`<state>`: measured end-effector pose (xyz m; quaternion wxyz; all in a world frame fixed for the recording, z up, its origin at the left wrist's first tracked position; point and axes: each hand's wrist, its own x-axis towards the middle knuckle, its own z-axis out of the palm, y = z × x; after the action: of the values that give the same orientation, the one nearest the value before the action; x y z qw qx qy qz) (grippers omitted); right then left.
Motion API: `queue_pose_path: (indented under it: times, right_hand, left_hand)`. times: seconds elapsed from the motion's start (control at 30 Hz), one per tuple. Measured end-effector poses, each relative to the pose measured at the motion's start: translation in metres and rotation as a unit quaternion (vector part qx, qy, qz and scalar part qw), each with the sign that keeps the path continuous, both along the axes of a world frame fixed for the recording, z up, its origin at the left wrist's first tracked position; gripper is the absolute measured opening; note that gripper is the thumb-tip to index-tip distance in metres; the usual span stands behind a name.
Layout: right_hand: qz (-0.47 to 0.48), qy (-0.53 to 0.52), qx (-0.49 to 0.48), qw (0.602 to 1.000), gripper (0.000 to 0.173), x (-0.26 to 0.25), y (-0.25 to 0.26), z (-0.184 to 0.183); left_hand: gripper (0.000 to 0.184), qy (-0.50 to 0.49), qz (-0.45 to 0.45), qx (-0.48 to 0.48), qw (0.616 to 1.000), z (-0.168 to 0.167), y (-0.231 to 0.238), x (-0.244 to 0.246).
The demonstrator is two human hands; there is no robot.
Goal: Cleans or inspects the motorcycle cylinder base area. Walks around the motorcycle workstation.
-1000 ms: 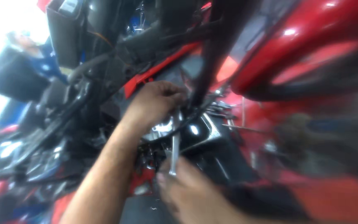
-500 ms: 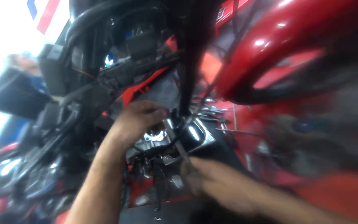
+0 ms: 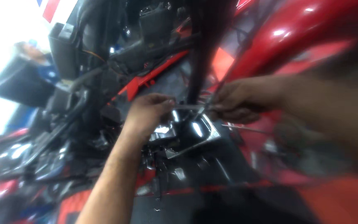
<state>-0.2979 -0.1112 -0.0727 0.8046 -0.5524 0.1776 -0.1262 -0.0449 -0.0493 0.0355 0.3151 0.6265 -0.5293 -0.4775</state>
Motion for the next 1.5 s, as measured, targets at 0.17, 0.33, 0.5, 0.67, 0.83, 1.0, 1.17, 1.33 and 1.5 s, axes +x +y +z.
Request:
queue_pose_path:
  times: [0.17,0.33,0.5,0.67,0.83,1.0,1.17,1.33,1.5]
  right_hand:
    - [0.011,-0.098,0.168,0.981,0.035,0.028,0.047,-0.008]
    - [-0.014,-0.211,0.333,0.919,0.021,0.119,0.133,0.006]
    - [-0.174,-0.256,0.357,0.881,0.023,0.220,0.142,0.049]
    - [-0.166,-0.247,0.199,0.934,0.018,0.203,0.137,0.013]
    - [-0.116,0.028,-0.025,0.992,0.018,0.134,0.121,-0.008]
    - [0.018,0.085,-0.033,0.996,0.034,0.042,0.068,-0.007]
    - [0.057,0.004,-0.022,0.998,0.025,-0.009,0.009,0.002]
    - [0.138,0.039,-0.012,0.990,0.032,0.009,-0.001,0.004]
    - [0.018,-0.024,0.109,0.994,0.047,0.024,0.051,-0.021]
  left_hand:
    - [0.018,-0.022,-0.033,0.022,0.999,0.007,-0.007,0.002]
    - [0.019,-0.026,-0.121,0.046,0.991,0.009,-0.018,0.015]
    - [0.024,-0.099,-0.198,0.067,0.973,0.017,-0.028,0.023]
    - [0.023,-0.048,-0.186,0.073,0.979,0.014,-0.029,0.026]
    - [0.020,-0.002,-0.183,0.062,0.981,0.007,-0.023,0.028]
    - [0.022,0.060,-0.133,0.044,0.988,-0.004,-0.014,0.029]
    - [0.021,0.100,-0.062,0.034,0.992,-0.008,-0.007,0.022]
    - [0.017,0.103,-0.017,0.038,0.994,-0.009,-0.001,0.014]
    - [0.016,0.084,-0.008,0.078,0.993,-0.003,-0.006,0.007]
